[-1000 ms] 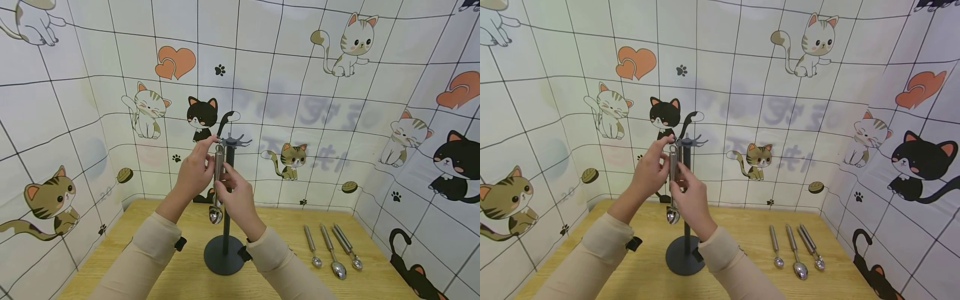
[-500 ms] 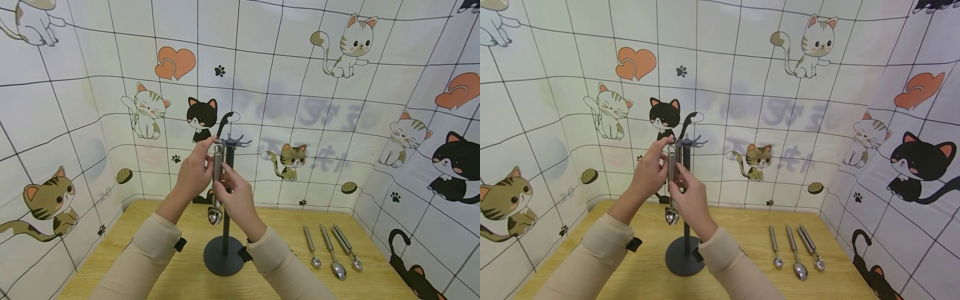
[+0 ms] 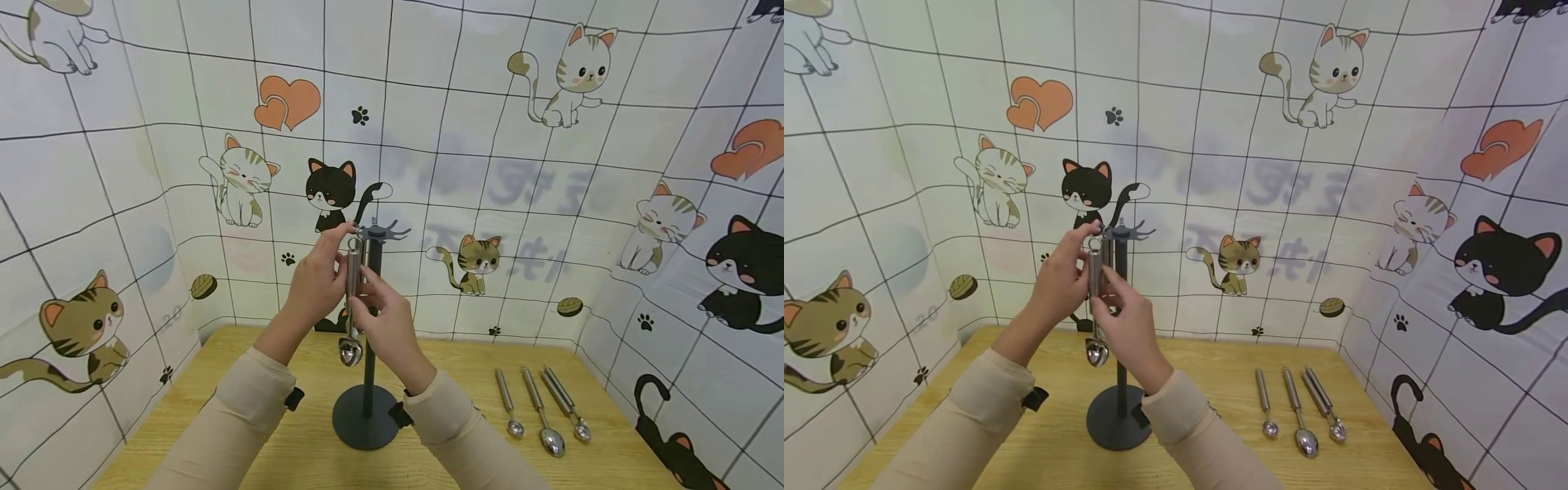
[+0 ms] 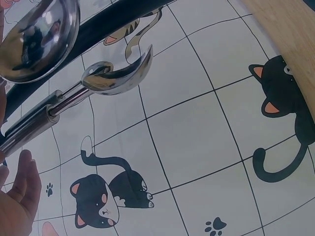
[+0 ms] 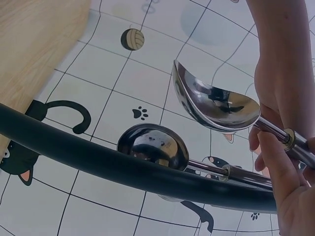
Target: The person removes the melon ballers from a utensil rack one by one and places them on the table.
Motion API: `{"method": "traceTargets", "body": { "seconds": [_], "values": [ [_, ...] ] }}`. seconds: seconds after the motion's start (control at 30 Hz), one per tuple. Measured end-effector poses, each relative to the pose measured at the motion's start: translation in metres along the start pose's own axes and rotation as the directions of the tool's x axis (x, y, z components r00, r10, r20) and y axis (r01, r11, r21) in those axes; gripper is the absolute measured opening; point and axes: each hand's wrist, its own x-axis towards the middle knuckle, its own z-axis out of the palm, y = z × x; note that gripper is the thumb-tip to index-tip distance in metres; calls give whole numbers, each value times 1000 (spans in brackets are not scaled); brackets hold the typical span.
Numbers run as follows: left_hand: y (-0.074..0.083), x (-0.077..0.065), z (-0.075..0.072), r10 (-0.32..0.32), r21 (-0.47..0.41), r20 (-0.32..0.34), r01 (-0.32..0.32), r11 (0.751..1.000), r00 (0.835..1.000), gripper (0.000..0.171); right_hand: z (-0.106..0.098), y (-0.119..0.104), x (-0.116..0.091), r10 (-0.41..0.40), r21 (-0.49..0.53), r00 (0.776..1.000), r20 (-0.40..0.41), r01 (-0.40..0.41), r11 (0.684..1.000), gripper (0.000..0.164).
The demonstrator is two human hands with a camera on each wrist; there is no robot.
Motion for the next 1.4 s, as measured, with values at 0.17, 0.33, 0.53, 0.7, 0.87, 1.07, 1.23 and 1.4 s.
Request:
{"method": "traceTargets", "body": {
  "seconds": [0.17, 0.33, 0.53, 0.7, 0.87, 1.07, 1.23, 1.4],
  "values": [
    [0, 0, 2, 22, 9, -10, -22, 1000, 1000, 63, -2, 1, -1, -10, 1, 1000, 9, 10, 1000, 56],
    [-1, 1, 4, 41, 20, -23, -40, 999, 999, 62, -5, 4, -4, -14, 1, 1000, 19, 14, 1000, 55],
    [-1, 2, 5, 37, 17, -21, -37, 999, 999, 60, -11, 7, -7, -24, -9, 1000, 3, 24, 1000, 55],
    [0, 2, 4, 33, 19, -18, -33, 999, 999, 60, -17, 11, -10, -3, 0, 1000, -4, 3, 1000, 56],
    [1, 1, 4, 28, 24, -12, -28, 999, 1000, 60, -24, 16, -14, 16, 13, 1000, -17, -16, 1000, 56],
    [2, 1, 4, 16, 34, -7, -15, 999, 1000, 61, -33, 22, -18, 29, 12, 999, -33, -28, 1000, 56],
    [2, 0, 3, 1, 33, -7, -1, 999, 1000, 60, -36, 26, -20, 18, 12, 999, -37, -18, 1000, 55],
    [2, 0, 3, 2, 30, -9, -2, 1000, 1000, 58, -41, 31, -22, 19, 0, 998, -60, -19, 1000, 56]
  ]
}}
